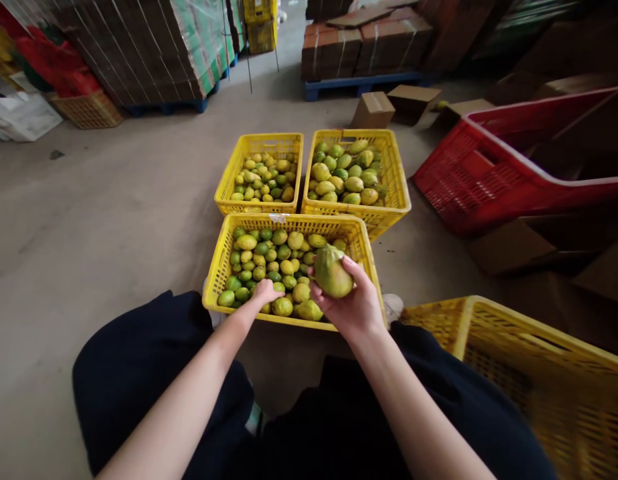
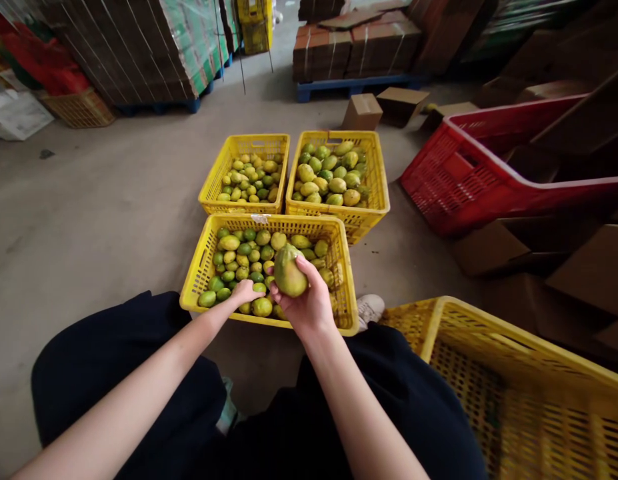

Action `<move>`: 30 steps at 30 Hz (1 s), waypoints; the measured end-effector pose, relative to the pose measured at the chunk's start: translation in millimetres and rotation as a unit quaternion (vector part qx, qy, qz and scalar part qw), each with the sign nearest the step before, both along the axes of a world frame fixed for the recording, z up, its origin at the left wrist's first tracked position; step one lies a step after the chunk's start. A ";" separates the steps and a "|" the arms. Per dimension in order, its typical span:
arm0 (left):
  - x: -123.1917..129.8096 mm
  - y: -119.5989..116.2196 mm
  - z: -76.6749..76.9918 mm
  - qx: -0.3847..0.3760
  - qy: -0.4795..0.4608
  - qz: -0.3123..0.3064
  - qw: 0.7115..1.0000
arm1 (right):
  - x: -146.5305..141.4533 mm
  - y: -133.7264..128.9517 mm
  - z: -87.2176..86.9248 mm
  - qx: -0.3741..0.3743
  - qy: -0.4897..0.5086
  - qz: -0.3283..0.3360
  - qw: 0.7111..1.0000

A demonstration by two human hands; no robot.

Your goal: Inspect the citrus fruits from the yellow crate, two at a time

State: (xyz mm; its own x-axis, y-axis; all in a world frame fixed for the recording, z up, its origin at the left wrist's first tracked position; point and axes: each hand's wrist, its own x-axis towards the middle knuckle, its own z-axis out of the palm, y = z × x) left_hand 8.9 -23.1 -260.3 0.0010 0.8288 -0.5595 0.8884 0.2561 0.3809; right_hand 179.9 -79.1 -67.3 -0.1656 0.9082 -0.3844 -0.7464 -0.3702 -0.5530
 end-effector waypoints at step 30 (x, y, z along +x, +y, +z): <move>-38.5 7.2 236.6 -0.044 -0.806 0.251 0.534 | -19.7 20.5 31.7 0.138 -0.131 0.023 0.982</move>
